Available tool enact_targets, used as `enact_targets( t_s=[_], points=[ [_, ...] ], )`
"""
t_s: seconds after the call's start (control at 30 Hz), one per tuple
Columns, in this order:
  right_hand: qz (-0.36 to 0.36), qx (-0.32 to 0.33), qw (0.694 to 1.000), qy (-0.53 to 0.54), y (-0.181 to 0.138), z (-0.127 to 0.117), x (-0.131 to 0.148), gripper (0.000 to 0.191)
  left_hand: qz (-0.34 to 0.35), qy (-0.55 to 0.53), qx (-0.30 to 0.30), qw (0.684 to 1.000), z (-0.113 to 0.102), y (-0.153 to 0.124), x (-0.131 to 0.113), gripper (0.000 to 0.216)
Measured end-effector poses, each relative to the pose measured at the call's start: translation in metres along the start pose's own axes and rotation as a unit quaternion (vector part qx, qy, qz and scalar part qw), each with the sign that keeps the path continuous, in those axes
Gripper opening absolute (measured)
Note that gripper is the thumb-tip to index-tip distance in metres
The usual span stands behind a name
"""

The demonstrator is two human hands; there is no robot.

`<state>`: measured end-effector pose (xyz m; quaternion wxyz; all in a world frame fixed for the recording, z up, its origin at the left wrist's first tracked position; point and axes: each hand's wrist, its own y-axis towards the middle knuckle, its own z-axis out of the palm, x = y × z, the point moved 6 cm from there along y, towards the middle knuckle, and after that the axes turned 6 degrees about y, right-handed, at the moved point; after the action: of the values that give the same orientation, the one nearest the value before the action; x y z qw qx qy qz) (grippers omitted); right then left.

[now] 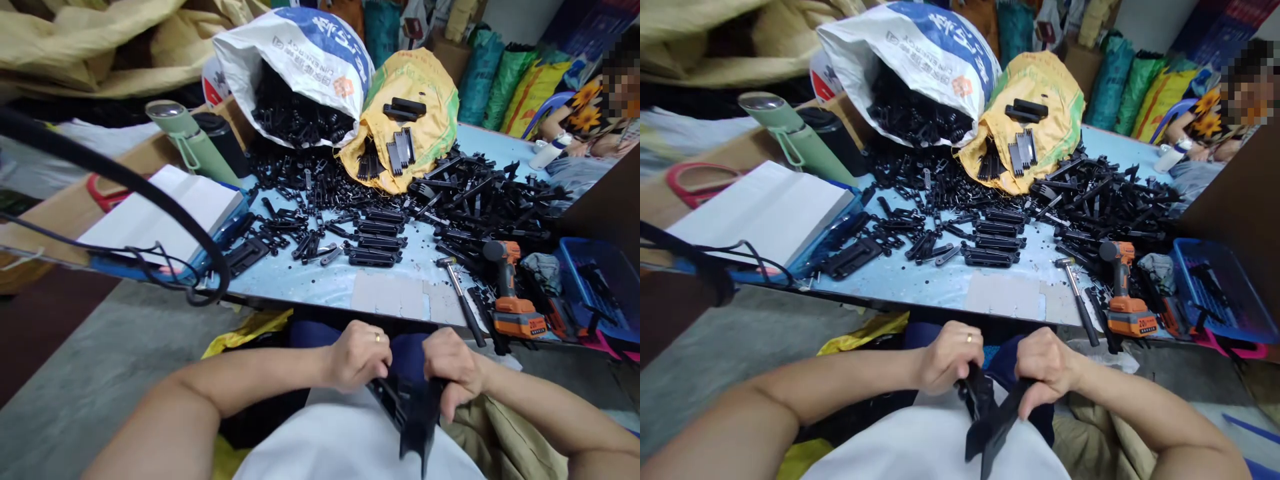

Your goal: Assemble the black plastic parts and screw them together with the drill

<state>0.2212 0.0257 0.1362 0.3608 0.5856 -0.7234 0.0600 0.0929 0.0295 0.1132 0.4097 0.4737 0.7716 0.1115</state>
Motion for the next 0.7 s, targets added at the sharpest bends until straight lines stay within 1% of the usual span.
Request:
enact_targets(
  t_s=[0.07, 0.13, 0.2, 0.27, 0.3, 0.33, 0.37, 0.43, 0.47, 0.5, 0.53, 0.57, 0.63, 0.7],
  points=[
    [0.001, -0.014, 0.998, 0.064, 0.005, 0.01, 0.007, 0.06, -0.028, -0.048, -0.015, 0.998, -0.004, -0.005, -0.014, 0.067],
    [0.017, -0.029, 0.995, 0.095, 0.005, 0.022, 0.002, 0.062, -0.048, -0.053, -0.025, 0.997, -0.004, -0.008, -0.015, 0.065],
    [0.034, -0.042, 0.994, 0.096, 0.002, 0.03, -0.012, 0.065, -0.047, -0.02, -0.017, 0.999, -0.001, -0.01, -0.005, 0.063],
    [0.069, -0.05, 0.995, 0.057, -0.001, 0.031, -0.032, 0.068, -0.055, 0.046, 0.008, 0.997, 0.002, -0.008, 0.013, 0.062],
    [0.095, -0.049, 0.994, 0.022, -0.002, 0.029, -0.044, 0.069, -0.072, 0.091, 0.027, 0.993, 0.004, -0.006, 0.026, 0.062],
    [0.129, -0.041, 0.991, -0.022, -0.003, 0.026, -0.056, 0.069, -0.101, 0.144, 0.047, 0.983, 0.006, -0.005, 0.04, 0.062],
    [0.17, -0.025, 0.982, -0.074, -0.003, 0.022, -0.068, 0.07, -0.14, 0.201, 0.069, 0.967, 0.008, -0.003, 0.055, 0.061],
    [0.26, 0.02, 0.948, -0.184, -0.003, 0.014, -0.088, 0.067, -0.222, 0.308, 0.107, 0.919, 0.008, -0.002, 0.083, 0.058],
    [0.296, 0.046, 0.926, -0.229, -0.004, 0.011, -0.095, 0.065, -0.248, 0.346, 0.121, 0.897, 0.008, -0.001, 0.092, 0.056],
    [0.322, 0.069, 0.907, -0.263, -0.004, 0.008, -0.099, 0.062, -0.255, 0.368, 0.135, 0.884, 0.009, 0.0, 0.098, 0.055],
    [0.334, 0.085, 0.894, -0.286, -0.004, 0.007, -0.1, 0.059, -0.246, 0.375, 0.149, 0.881, 0.01, 0.001, 0.101, 0.054],
    [0.336, 0.095, 0.888, -0.299, -0.004, 0.006, -0.099, 0.057, -0.229, 0.374, 0.161, 0.884, 0.012, 0.003, 0.102, 0.054],
    [0.321, 0.093, 0.891, -0.307, -0.002, 0.003, -0.092, 0.057, -0.192, 0.36, 0.172, 0.897, 0.011, 0.004, 0.099, 0.055],
    [0.282, 0.068, 0.913, -0.287, 0.0, -0.001, -0.08, 0.061, -0.167, 0.336, 0.156, 0.914, 0.005, 0.004, 0.091, 0.06]
  ],
)
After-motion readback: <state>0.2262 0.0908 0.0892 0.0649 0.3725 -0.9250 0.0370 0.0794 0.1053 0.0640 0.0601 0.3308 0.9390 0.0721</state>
